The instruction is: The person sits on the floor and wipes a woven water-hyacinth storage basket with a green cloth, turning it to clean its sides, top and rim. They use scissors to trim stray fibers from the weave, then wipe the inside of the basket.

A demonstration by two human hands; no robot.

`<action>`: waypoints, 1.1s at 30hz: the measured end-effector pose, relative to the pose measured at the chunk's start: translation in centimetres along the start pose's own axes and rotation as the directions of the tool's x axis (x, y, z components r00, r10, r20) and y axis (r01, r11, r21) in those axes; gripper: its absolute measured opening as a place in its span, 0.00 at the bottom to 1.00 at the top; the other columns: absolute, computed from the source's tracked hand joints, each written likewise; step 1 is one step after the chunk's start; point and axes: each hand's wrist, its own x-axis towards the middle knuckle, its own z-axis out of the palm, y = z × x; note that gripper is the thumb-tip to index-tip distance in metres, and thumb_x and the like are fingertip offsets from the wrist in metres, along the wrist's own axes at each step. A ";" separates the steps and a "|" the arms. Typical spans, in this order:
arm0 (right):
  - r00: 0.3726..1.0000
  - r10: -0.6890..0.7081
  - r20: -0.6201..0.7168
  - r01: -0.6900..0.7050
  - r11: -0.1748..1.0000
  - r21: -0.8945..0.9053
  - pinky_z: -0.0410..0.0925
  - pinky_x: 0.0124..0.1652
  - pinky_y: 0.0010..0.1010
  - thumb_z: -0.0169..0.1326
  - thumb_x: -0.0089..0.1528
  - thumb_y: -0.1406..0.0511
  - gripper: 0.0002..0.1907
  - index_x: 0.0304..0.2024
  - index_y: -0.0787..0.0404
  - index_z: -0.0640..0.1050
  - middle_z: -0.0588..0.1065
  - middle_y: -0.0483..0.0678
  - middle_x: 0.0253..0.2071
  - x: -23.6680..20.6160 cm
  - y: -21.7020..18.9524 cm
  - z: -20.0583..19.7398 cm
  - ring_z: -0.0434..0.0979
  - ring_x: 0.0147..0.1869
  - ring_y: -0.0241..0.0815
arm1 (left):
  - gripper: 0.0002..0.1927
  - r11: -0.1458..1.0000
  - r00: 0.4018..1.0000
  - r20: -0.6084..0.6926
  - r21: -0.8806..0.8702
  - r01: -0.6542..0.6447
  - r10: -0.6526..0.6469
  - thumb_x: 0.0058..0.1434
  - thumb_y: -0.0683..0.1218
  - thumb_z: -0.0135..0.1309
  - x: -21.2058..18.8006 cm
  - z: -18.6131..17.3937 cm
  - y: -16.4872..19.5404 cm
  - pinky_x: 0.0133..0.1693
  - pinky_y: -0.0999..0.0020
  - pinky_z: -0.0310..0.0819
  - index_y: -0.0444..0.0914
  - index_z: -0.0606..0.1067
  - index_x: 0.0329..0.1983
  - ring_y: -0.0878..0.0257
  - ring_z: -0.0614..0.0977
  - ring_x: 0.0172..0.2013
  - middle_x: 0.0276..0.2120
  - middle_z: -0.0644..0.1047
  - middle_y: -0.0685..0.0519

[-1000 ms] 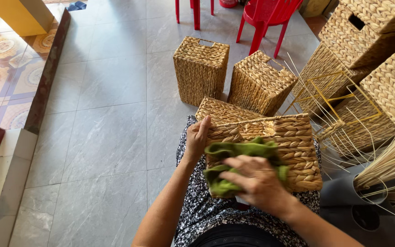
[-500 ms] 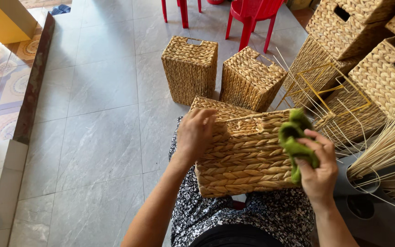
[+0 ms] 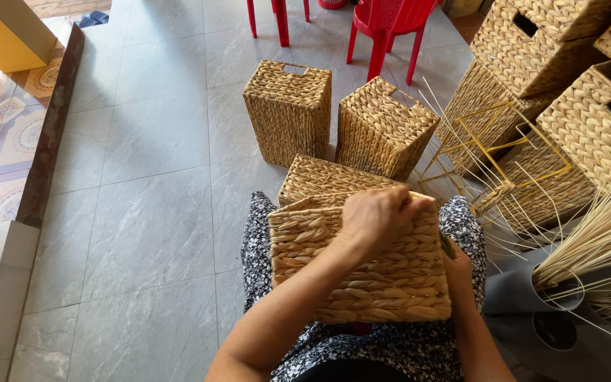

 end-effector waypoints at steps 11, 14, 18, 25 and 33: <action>0.906 0.053 -0.419 0.021 0.985 0.169 0.76 0.44 0.30 0.59 0.63 0.58 0.21 0.54 0.61 0.76 0.78 0.47 0.47 2.3 -4.2 -5.4 0.80 0.45 0.40 | 0.11 0.757 0.967 -0.222 -0.651 -0.050 -0.127 0.62 0.51 0.61 -3.0 -6.9 -8.9 0.23 0.77 0.70 0.40 0.82 0.29 0.76 0.76 0.22 0.22 0.80 0.60; 0.929 0.166 -0.330 -0.119 0.980 0.158 0.75 0.43 0.31 0.58 0.64 0.57 0.21 0.54 0.64 0.76 0.79 0.48 0.46 3.1 -5.7 -8.4 0.81 0.44 0.41 | 0.13 0.618 0.935 -0.329 -0.764 -0.183 -0.130 0.64 0.47 0.61 -2.3 -6.2 -13.6 0.25 0.78 0.64 0.35 0.79 0.26 0.76 0.71 0.23 0.21 0.76 0.61; 0.957 0.179 -0.228 -0.174 0.984 0.041 0.72 0.41 0.32 0.60 0.66 0.59 0.23 0.56 0.69 0.77 0.79 0.49 0.45 2.2 -5.5 -10.6 0.78 0.41 0.41 | 0.16 0.551 0.902 -0.378 -0.808 -0.211 -0.209 0.67 0.46 0.58 -0.9 -1.6 -20.0 0.24 0.78 0.56 0.35 0.76 0.24 0.76 0.67 0.22 0.19 0.71 0.63; 0.970 0.070 -0.234 -0.048 0.994 0.100 0.74 0.49 0.30 0.59 0.65 0.60 0.23 0.59 0.67 0.75 0.78 0.48 0.51 1.0 -5.7 -7.9 0.80 0.49 0.39 | 0.25 0.367 0.893 -0.340 -0.903 -0.223 -0.294 0.72 0.56 0.56 0.1 1.5 -26.8 0.26 0.76 0.53 0.37 0.71 0.23 0.74 0.63 0.23 0.20 0.68 0.62; 0.928 -0.245 -0.282 0.264 0.964 0.030 0.76 0.60 0.36 0.62 0.65 0.57 0.26 0.61 0.62 0.74 0.75 0.46 0.56 0.8 -9.9 2.0 0.79 0.59 0.40 | 0.13 0.613 0.958 -0.153 -0.789 0.028 -0.241 0.67 0.51 0.55 -0.9 -3.6 -21.9 0.26 0.77 0.57 0.40 0.73 0.31 0.77 0.65 0.25 0.24 0.68 0.64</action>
